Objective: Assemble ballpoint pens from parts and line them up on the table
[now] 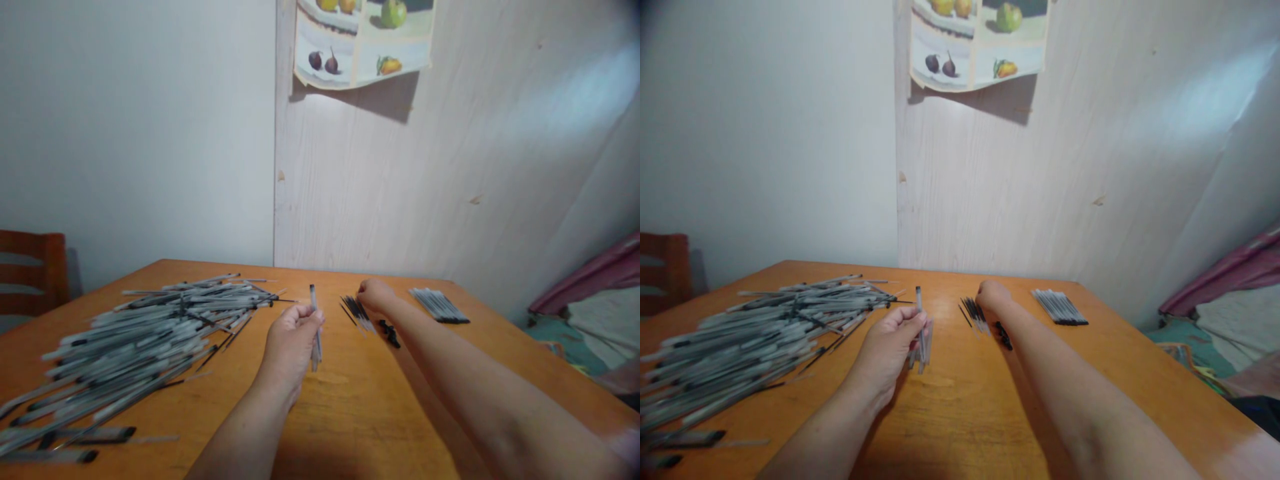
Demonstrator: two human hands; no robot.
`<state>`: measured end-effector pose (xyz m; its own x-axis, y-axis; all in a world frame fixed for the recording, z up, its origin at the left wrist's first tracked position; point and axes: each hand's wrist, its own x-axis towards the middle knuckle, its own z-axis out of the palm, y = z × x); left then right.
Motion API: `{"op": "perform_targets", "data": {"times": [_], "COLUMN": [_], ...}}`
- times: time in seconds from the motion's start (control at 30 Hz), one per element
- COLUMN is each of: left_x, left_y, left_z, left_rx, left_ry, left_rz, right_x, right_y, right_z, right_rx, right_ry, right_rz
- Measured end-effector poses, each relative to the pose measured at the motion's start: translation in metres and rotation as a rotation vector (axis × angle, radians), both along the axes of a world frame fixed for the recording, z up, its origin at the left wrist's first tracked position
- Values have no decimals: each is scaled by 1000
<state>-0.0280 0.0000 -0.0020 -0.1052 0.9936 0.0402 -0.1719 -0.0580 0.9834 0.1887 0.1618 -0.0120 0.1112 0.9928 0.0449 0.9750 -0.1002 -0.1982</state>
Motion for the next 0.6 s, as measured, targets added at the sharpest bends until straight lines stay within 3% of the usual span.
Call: {"op": "perform_targets", "data": {"times": [0.6], "left_x": [1], "left_y": [2], "left_z": [-2], "left_rx": [22], "left_ry": [-9], "left_rz": [24], "right_x": [1], "right_y": [13], "right_z": [-8], "right_rx": [-15], "right_ry": [-15], "right_rz": [-65]}}
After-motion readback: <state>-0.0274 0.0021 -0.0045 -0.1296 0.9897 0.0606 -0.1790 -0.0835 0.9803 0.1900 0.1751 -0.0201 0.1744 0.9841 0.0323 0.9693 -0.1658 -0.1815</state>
